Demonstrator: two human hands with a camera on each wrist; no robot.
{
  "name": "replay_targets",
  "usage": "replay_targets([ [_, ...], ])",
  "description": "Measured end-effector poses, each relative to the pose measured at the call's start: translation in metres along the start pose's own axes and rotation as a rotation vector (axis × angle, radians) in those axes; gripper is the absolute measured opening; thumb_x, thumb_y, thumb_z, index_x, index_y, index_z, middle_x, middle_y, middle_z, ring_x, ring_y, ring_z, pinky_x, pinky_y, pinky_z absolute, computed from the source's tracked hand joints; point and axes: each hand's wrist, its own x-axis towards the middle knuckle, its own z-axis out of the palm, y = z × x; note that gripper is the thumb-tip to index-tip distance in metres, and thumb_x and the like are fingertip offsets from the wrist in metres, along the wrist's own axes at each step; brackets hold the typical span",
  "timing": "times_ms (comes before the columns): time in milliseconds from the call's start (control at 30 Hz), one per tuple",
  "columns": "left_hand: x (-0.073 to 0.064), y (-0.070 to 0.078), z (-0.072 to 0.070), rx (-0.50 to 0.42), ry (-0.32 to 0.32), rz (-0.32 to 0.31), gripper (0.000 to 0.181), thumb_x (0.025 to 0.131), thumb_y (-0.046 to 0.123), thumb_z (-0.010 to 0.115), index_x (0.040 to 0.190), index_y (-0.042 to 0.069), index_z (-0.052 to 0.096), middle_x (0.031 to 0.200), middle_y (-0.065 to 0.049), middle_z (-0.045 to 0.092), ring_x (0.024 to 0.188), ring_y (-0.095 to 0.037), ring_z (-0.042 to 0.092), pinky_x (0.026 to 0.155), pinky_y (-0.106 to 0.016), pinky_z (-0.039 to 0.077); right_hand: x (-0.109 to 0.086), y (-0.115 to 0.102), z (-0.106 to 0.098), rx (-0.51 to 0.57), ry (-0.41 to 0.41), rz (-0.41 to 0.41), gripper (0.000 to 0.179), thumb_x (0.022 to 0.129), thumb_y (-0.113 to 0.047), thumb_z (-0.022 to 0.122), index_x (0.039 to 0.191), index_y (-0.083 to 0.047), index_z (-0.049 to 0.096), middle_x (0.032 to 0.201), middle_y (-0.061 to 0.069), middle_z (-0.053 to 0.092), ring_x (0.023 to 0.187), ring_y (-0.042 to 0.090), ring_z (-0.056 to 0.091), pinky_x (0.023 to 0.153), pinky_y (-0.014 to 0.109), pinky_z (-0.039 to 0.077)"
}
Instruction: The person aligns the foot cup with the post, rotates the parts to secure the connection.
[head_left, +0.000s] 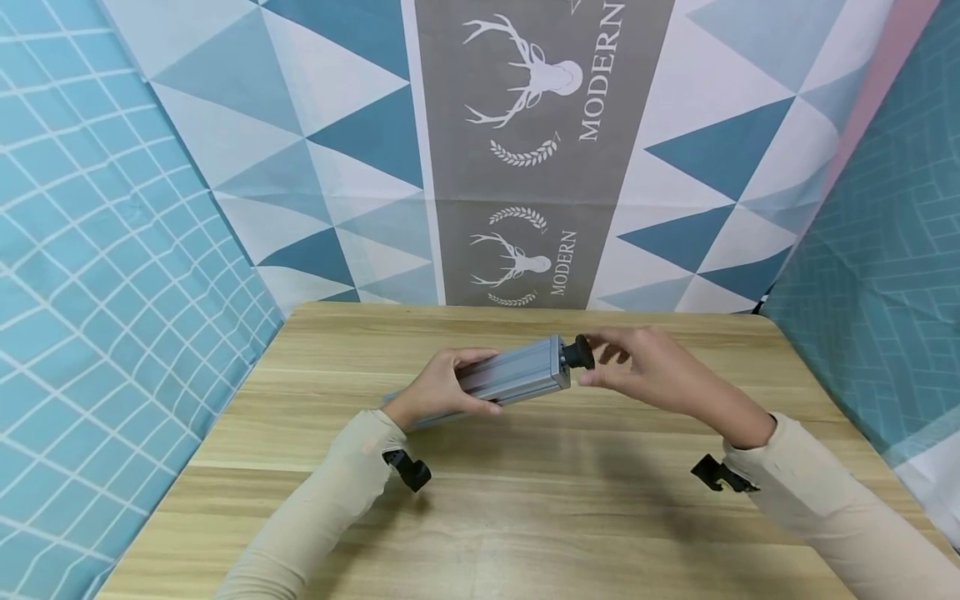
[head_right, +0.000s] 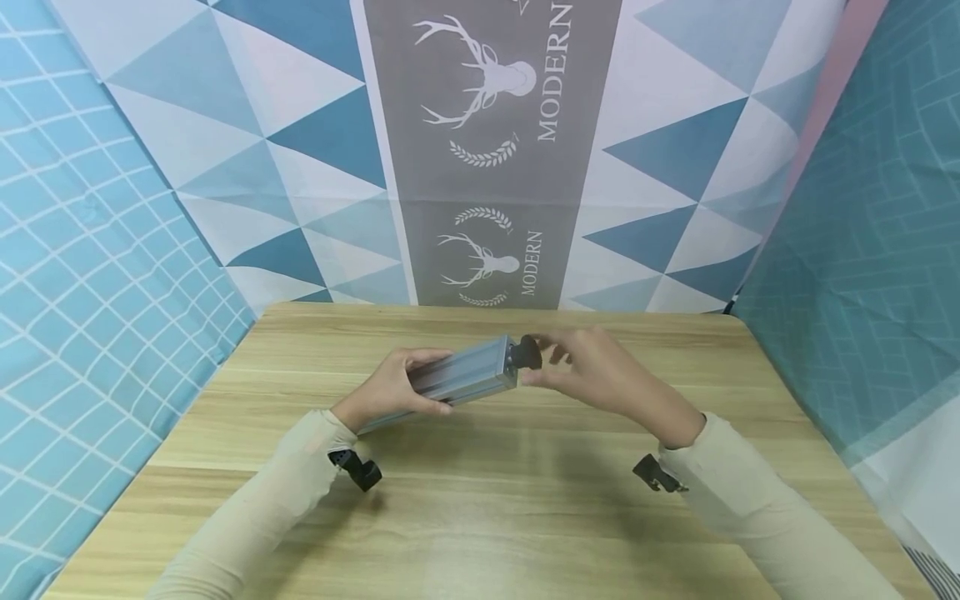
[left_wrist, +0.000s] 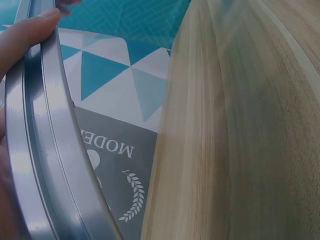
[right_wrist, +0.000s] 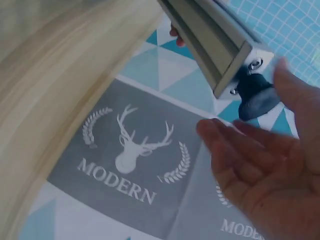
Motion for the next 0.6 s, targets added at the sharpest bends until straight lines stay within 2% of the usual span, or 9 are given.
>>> replay_targets([
  [133, -0.0002, 0.0005, -0.0003, 0.0, -0.005, -0.003, 0.075, 0.063, 0.017, 0.09, 0.131, 0.011, 0.059, 0.13, -0.003, 0.061, 0.111, -0.015, 0.059, 0.094, -0.035, 0.045, -0.0017, 0.0013, -0.0045, -0.055, -0.001, -0.184, 0.071, 0.08, -0.012, 0.079, 0.143, -0.015, 0.046, 0.135, 0.008, 0.056, 0.115, 0.026, 0.058, 0.086, 0.043, 0.051],
  [233, -0.0006, 0.0011, -0.0002, -0.005, -0.007, -0.006, 0.075, 0.063, 0.017, 0.09, 0.131, 0.01, 0.059, 0.13, -0.003, 0.061, 0.111, -0.015, 0.059, 0.094, -0.035, 0.045, -0.002, 0.0018, -0.0055, -0.074, 0.024, -0.314, 0.077, 0.076, 0.003, 0.078, 0.143, -0.015, 0.045, 0.139, 0.009, 0.052, 0.123, 0.029, 0.052, 0.092, 0.045, 0.048],
  [300, -0.0009, 0.0014, -0.0001, -0.011, -0.01, -0.008, 0.075, 0.063, 0.017, 0.09, 0.132, 0.01, 0.059, 0.13, -0.004, 0.061, 0.111, -0.015, 0.059, 0.094, -0.035, 0.045, -0.0019, 0.0019, -0.005, -0.081, 0.043, -0.355, 0.076, 0.074, 0.006, 0.078, 0.141, -0.014, 0.049, 0.137, 0.009, 0.054, 0.123, 0.029, 0.053, 0.091, 0.045, 0.049],
  [433, -0.0016, 0.0011, 0.0003, -0.017, -0.014, -0.007, 0.075, 0.064, 0.018, 0.09, 0.132, 0.009, 0.059, 0.13, -0.005, 0.061, 0.112, -0.016, 0.059, 0.094, -0.034, 0.045, -0.0011, 0.0004, -0.0027, -0.094, 0.06, -0.345, 0.066, 0.073, 0.005, 0.079, 0.133, -0.01, 0.056, 0.127, 0.01, 0.061, 0.113, 0.027, 0.06, 0.086, 0.043, 0.052],
  [500, -0.0018, 0.0009, 0.0004, -0.019, -0.014, -0.01, 0.075, 0.064, 0.018, 0.09, 0.132, 0.009, 0.059, 0.13, -0.005, 0.06, 0.112, -0.016, 0.058, 0.094, -0.035, 0.045, -0.0004, -0.0006, -0.0013, -0.093, 0.056, -0.305, 0.059, 0.076, -0.001, 0.078, 0.131, -0.008, 0.058, 0.121, 0.01, 0.065, 0.105, 0.024, 0.064, 0.082, 0.04, 0.053],
  [600, -0.0022, 0.0009, 0.0003, -0.026, -0.01, -0.018, 0.076, 0.064, 0.018, 0.09, 0.132, 0.009, 0.059, 0.131, -0.005, 0.06, 0.112, -0.016, 0.058, 0.095, -0.036, 0.045, 0.0008, -0.0028, 0.0008, -0.059, 0.031, -0.199, 0.042, 0.087, -0.014, 0.071, 0.126, -0.005, 0.061, 0.103, 0.005, 0.069, 0.087, 0.014, 0.065, 0.072, 0.033, 0.054],
])
